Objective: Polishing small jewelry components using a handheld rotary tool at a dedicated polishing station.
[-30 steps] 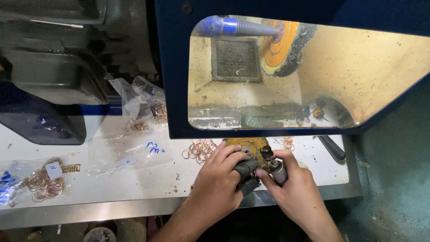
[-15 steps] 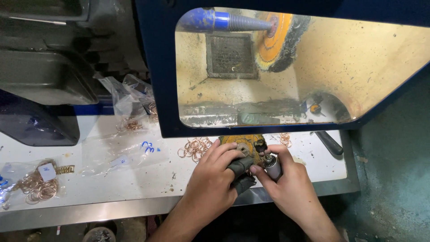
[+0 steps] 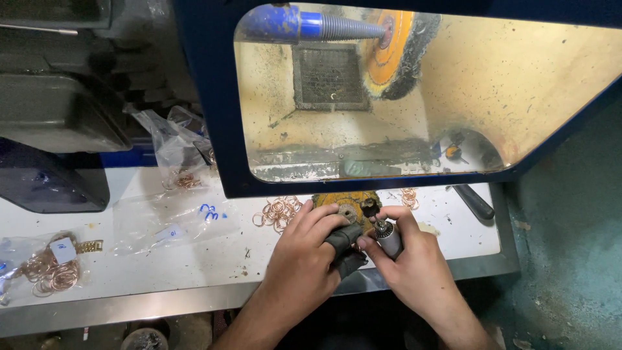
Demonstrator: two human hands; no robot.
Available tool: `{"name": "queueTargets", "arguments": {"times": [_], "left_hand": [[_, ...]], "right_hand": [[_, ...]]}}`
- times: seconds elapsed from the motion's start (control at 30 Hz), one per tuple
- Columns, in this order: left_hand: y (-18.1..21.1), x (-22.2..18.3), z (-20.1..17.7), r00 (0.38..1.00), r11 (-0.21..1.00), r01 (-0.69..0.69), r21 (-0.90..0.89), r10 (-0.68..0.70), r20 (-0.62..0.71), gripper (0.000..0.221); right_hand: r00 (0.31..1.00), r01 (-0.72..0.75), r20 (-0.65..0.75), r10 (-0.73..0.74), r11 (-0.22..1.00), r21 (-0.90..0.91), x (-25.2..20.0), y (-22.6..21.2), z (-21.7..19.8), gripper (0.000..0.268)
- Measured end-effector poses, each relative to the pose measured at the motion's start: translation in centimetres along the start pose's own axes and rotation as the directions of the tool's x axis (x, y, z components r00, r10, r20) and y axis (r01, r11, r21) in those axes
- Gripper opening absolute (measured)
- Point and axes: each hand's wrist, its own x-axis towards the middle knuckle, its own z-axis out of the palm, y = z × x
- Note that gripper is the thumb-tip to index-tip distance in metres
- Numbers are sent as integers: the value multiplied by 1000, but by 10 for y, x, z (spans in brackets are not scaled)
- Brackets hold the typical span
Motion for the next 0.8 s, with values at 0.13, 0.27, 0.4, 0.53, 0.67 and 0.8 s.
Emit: {"name": "queueTargets", "arguments": {"times": [0.13, 0.27, 0.4, 0.53, 0.67, 0.8], "left_hand": [[1, 1, -2, 1000, 1000, -3, -25, 3, 4, 28], [0, -1, -2, 1000, 1000, -2, -14, 2, 19, 29], [1, 0, -4, 1000, 1000, 8, -11, -7, 29, 26], [0, 0, -3, 1000, 1000, -1, -25, 1, 24, 29], [0, -1, -5, 999, 1000, -1, 8, 1, 48, 32], [-1, 0, -4, 999, 1000, -6, 30, 4, 50, 33]], "right_hand": [[1000, -11, 2, 11, 1000, 3, 0, 0, 0, 43], [1000, -3, 12, 2, 1000, 26, 3, 2, -6, 46], [997, -72, 18, 71, 993, 95, 7, -3, -14, 57], [986, -156, 59, 159, 987, -45, 12, -15, -19, 66], [977, -189, 93, 189, 982, -11, 16, -26, -22, 64], [982, -172, 63, 176, 983, -63, 19, -18, -21, 70]]}}
